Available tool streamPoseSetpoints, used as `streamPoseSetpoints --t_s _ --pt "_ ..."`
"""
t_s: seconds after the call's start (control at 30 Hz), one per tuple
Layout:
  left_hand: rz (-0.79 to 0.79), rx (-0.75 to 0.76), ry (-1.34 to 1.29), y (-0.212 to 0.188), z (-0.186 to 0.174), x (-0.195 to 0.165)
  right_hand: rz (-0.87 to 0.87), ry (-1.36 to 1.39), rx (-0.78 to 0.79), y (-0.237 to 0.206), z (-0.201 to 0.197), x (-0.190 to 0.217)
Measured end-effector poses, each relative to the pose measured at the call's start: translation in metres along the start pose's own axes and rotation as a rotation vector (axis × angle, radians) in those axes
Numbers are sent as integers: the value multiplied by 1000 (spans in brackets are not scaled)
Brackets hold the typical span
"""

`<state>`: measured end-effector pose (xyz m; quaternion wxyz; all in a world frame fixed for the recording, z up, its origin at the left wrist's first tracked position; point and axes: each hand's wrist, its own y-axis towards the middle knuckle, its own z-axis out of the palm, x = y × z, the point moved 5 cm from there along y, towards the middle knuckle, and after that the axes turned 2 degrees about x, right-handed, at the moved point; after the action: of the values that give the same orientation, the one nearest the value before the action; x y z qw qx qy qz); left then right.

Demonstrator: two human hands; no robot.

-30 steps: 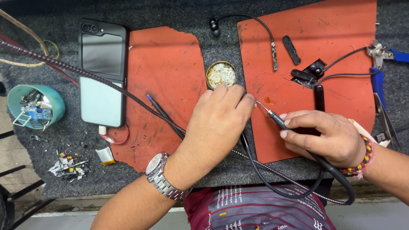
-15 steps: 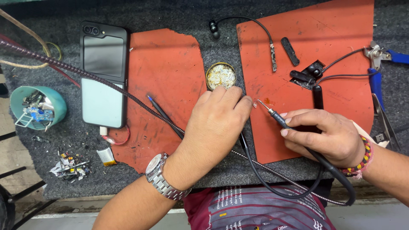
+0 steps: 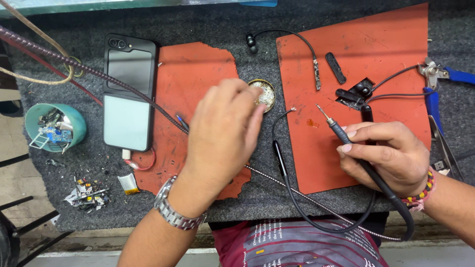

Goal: The person uses a soldering iron to apply solder to a small electronic component on a workbench. They repeatedly dip the iron tip into a tin of solder and then apply it to the component's contacts, working on a single small part throughout the clip.

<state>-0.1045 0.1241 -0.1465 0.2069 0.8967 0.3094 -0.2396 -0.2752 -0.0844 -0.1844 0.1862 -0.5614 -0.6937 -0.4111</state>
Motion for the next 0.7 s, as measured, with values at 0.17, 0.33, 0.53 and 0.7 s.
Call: streamPoseSetpoints --t_s 0.17,0.33,0.53,0.7 --pt "-96 50 70 3 -1 8 -73 -68 -55 7 -7 10" --pt "-100 57 57 3 5 7 -6 -55 -92 12 -12 14" --pt "-80 -56 10 3 21 -12 50 -56 -111 15 -17 10" --pt "-91 -19 -4 3 35 -25 80 -96 -111 14 -14 9"
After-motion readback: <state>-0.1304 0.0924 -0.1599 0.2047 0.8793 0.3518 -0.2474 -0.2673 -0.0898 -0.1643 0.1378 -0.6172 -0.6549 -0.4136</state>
